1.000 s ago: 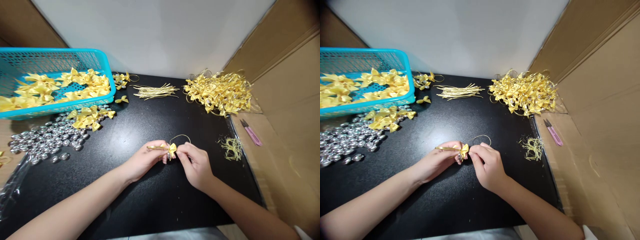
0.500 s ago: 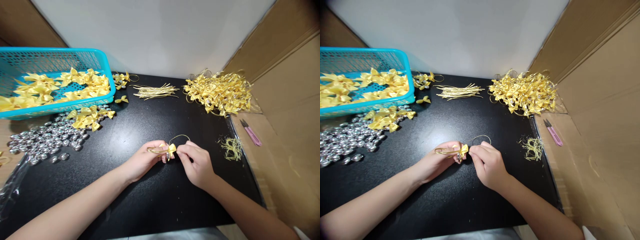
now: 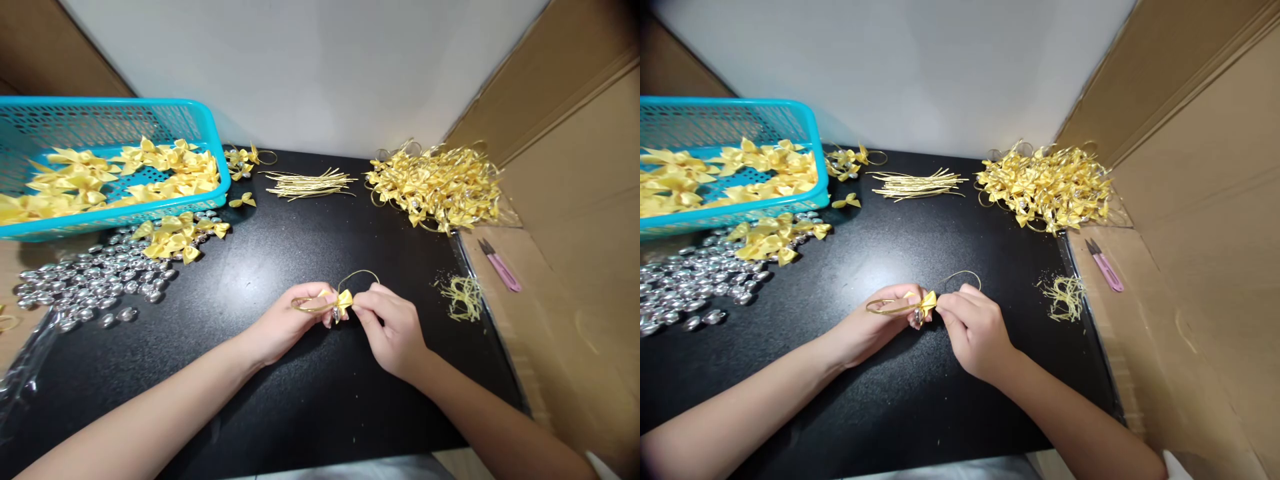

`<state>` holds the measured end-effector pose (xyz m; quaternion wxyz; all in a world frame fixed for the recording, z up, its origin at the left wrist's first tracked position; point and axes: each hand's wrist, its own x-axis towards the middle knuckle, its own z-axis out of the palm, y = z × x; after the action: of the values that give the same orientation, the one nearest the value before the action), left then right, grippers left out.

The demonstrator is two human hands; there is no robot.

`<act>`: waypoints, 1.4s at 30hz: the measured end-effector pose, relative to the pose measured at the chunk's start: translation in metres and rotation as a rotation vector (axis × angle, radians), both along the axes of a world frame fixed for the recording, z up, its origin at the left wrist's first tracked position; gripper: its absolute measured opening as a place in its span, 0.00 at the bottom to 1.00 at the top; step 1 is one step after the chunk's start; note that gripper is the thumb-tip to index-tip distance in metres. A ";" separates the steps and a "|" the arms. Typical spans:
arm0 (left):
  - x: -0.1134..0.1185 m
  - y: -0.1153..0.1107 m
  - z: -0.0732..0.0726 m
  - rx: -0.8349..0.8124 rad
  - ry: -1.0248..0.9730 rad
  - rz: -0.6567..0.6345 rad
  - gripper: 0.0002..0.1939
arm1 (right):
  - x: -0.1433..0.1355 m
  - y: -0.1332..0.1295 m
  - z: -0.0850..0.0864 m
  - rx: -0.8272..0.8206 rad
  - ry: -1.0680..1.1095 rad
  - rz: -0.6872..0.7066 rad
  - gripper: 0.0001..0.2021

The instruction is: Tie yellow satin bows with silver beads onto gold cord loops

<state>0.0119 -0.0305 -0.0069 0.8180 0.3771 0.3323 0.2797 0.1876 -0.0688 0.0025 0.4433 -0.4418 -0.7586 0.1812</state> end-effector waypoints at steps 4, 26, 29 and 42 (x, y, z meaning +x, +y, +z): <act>0.001 0.000 0.002 0.013 0.002 -0.001 0.16 | -0.002 -0.001 -0.003 -0.030 0.051 -0.005 0.10; 0.004 -0.001 0.007 -0.042 -0.024 0.074 0.12 | 0.003 0.003 0.000 0.022 -0.038 -0.011 0.10; 0.003 -0.003 0.007 -0.037 -0.012 0.071 0.12 | 0.003 0.002 0.001 0.034 -0.061 -0.018 0.11; 0.003 -0.002 0.006 -0.043 -0.043 0.070 0.14 | -0.006 -0.005 -0.012 -0.266 0.210 -0.055 0.09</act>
<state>0.0150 -0.0327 -0.0009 0.8224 0.3416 0.3336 0.3092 0.1816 -0.0740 -0.0099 0.4625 -0.4958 -0.6651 0.3128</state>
